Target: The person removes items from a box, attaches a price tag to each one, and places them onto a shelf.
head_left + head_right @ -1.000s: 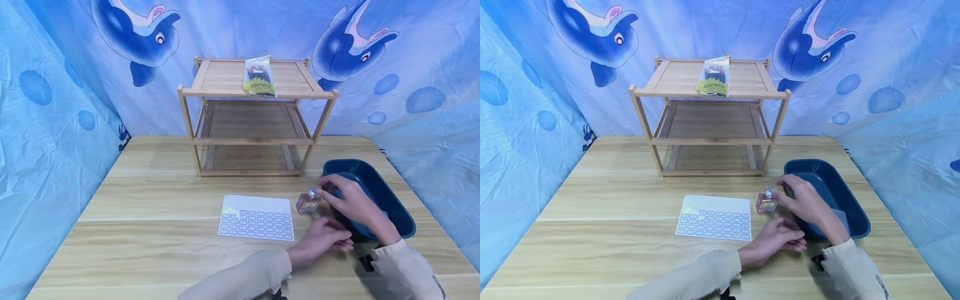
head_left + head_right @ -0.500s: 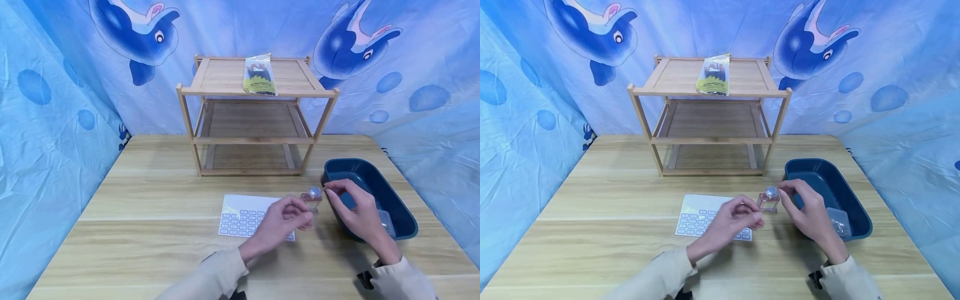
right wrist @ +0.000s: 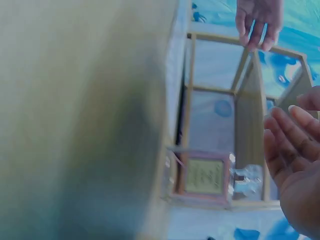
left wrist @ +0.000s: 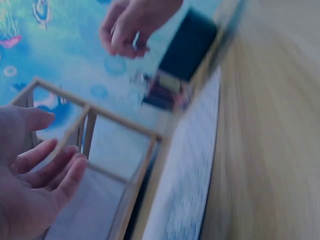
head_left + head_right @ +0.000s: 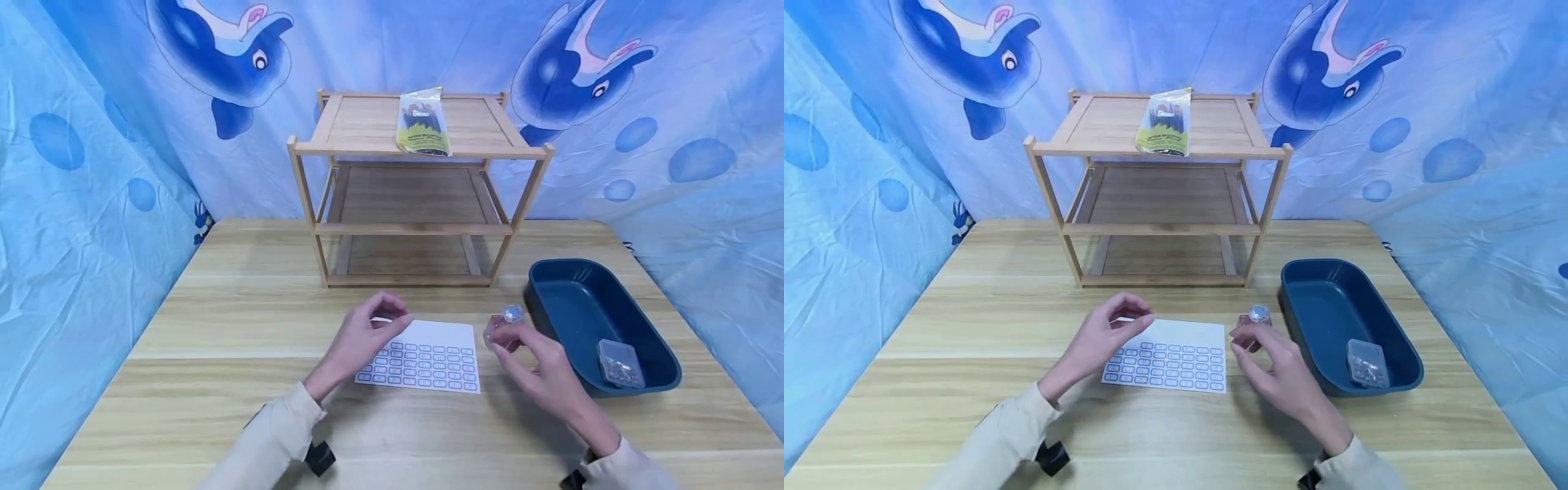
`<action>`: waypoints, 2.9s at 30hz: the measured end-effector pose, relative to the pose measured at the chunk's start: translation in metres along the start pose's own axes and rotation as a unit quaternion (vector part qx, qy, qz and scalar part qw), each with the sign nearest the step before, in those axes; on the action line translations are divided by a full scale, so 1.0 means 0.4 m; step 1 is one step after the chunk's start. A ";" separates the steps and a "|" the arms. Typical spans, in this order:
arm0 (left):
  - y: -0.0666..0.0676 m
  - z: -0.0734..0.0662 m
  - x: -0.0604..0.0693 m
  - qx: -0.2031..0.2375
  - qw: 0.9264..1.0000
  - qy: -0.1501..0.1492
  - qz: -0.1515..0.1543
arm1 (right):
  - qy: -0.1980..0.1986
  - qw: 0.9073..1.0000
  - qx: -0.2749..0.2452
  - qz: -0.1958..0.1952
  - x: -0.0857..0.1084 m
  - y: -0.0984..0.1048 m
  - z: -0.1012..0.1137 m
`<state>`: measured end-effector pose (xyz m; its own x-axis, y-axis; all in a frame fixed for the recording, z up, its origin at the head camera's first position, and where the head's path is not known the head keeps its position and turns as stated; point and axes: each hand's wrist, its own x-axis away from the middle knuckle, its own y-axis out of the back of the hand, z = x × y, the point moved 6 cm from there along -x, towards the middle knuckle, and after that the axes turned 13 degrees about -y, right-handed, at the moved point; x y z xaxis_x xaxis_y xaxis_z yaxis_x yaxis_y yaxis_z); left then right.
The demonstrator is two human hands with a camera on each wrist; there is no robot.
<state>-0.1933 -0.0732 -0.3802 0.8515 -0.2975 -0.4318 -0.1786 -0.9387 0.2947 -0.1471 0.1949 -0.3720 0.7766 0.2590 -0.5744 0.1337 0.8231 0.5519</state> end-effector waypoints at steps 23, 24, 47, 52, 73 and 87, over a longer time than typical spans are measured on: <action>0.092 0.168 0.030 -0.219 0.974 0.011 0.053 | -0.172 0.959 0.160 0.156 0.017 -0.185 -0.041; 0.092 0.172 0.031 -0.229 0.972 0.010 0.057 | -0.167 0.957 0.166 0.169 0.019 -0.193 -0.042; 0.095 0.198 0.035 -0.288 0.952 0.045 0.092 | -0.160 0.958 0.205 0.118 -0.031 -0.239 -0.049; 0.100 0.199 0.039 -0.286 0.953 0.049 0.091 | -0.160 0.941 0.272 0.118 -0.045 -0.249 -0.050; 0.143 0.207 0.055 -0.265 0.957 0.041 0.108 | -0.233 0.921 0.280 0.142 -0.089 -0.261 -0.087; 0.138 0.212 0.054 -0.250 0.962 0.032 0.105 | -0.261 0.922 0.251 0.140 -0.092 -0.265 -0.096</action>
<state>-0.2265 -0.1460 -0.4454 0.8539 -0.4450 -0.2698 -0.1033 -0.6531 0.7502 -0.2133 0.1175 -0.4325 0.9968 0.0401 -0.0698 0.0487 0.3899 0.9196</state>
